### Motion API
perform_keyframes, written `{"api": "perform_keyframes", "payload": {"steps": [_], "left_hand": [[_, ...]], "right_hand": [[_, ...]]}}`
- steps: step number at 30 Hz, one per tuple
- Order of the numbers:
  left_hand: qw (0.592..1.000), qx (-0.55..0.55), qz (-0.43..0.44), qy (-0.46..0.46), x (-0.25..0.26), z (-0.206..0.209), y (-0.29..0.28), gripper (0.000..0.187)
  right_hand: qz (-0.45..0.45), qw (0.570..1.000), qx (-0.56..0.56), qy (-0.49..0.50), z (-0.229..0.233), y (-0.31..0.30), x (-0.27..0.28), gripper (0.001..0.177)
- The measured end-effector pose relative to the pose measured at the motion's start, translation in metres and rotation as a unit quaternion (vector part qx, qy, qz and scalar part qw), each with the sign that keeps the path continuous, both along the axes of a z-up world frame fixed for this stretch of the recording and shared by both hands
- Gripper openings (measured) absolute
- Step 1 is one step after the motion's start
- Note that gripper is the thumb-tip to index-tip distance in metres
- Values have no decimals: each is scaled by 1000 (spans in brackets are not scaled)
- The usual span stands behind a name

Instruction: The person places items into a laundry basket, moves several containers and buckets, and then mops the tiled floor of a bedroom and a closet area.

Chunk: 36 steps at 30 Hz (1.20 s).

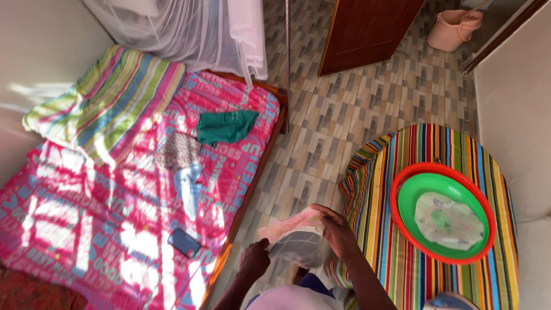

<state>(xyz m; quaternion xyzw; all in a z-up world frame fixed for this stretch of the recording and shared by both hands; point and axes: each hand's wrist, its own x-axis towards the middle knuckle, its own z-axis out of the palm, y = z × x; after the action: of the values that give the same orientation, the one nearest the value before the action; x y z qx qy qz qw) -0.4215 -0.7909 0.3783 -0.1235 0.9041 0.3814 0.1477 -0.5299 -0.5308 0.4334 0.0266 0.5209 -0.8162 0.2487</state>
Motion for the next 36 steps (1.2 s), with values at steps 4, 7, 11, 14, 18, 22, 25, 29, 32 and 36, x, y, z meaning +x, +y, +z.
{"api": "perform_keyframes", "payload": {"steps": [4,7,11,14,18,22,25,29,32,36], "left_hand": [[999,17,11,36,-82,-6,9,17],[997,29,29,69,-156,-17,22,19],[999,17,16,46,-265,-15,47,15],[998,-36,10,45,-348,-4,62,17],[997,-48,47,37,-430,0,66,25],[994,81,56,46,-494,-6,42,11],[977,177,114,-26,-544,-20,16,24],[970,201,135,9,-614,-76,-4,27],[978,191,82,25,-691,-103,-3,29],[978,186,-21,87,-815,-113,33,32]], "right_hand": [[-50,998,-10,-45,-22,33,-75,36],[-88,989,66,-98,-60,62,-145,31],[-58,978,162,-120,-107,86,-249,26],[22,978,193,-72,-116,98,-330,25],[98,957,274,20,-101,125,-444,30],[137,775,517,335,-77,165,-591,31],[71,755,582,294,-70,183,-691,31],[70,769,583,253,-96,160,-747,32],[130,801,545,209,-118,108,-765,32],[234,839,479,111,-133,48,-764,33]]}}
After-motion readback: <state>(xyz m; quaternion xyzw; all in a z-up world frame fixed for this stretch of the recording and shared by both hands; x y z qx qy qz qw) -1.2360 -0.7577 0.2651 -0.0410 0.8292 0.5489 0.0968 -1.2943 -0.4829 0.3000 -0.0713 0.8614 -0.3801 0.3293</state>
